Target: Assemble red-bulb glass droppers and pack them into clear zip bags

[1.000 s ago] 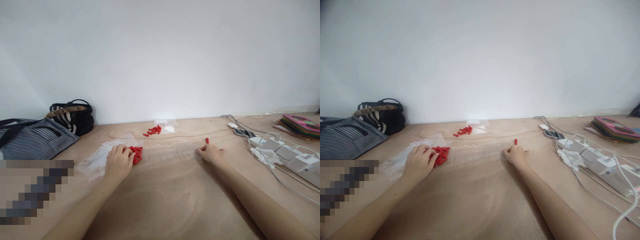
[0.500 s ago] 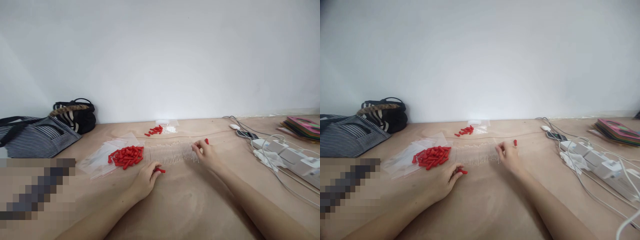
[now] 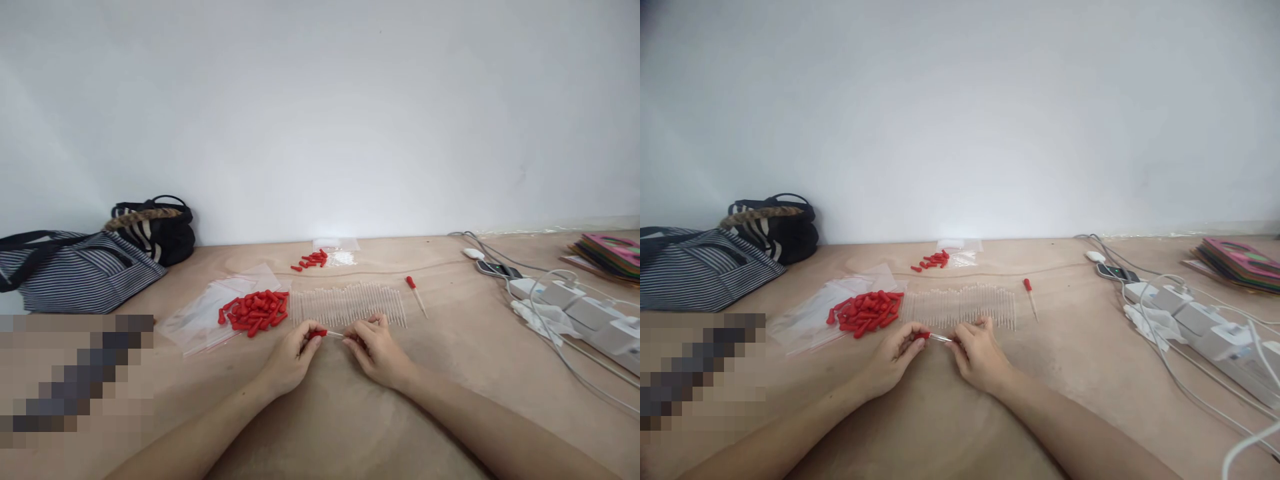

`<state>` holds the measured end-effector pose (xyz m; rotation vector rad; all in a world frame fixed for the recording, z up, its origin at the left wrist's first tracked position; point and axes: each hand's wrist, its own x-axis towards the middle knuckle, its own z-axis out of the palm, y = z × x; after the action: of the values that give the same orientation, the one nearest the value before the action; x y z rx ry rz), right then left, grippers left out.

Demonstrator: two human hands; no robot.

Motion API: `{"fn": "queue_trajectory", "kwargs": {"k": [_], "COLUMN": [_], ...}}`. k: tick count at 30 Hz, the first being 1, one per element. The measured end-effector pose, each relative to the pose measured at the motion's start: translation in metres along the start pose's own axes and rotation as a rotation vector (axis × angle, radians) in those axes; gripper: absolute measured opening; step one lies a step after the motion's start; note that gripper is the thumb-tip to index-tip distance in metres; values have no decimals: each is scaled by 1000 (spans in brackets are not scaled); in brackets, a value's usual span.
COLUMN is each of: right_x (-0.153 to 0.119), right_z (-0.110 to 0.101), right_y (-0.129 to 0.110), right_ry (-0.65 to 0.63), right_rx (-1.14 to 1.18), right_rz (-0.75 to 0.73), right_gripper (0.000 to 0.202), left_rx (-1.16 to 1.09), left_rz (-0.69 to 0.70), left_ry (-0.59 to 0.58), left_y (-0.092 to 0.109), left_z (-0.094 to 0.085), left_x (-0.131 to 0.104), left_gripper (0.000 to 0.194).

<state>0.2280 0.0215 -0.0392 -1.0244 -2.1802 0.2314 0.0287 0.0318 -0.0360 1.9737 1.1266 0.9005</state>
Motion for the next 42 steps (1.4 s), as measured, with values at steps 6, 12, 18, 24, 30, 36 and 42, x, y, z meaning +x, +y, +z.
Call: {"fn": "queue_trajectory", "kwargs": {"k": [6, 12, 18, 24, 30, 36, 42], "right_x": [0, -1, -3, -3, -2, -1, 2], "right_z": [-1, 0, 3, 0, -5, -7, -4], "right_y": [-2, -3, -6, -3, 3, 5, 6], "right_ry": [-5, 3, 63, 75, 32, 27, 0], "right_rx": [-5, -6, 9, -7, -63, -76, -53], "right_rz": [-4, -45, -123, -228, -317, -325, -318], "right_gripper": [13, 14, 14, 14, 20, 23, 22], "left_rx": [-12, -76, -163, -211, -188, -123, -36], "left_rz": [10, -20, -65, -81, -56, -13, 19], "left_ry": [20, 74, 139, 101, 49, 29, 16], "left_y": [0, 2, 2, 1, -3, -7, -4], "left_z": [0, 2, 6, 6, 7, 8, 9], "left_x": [-1, -1, -3, -5, -5, -7, -6], "left_gripper": [15, 15, 17, 17, 17, 17, 16]}}
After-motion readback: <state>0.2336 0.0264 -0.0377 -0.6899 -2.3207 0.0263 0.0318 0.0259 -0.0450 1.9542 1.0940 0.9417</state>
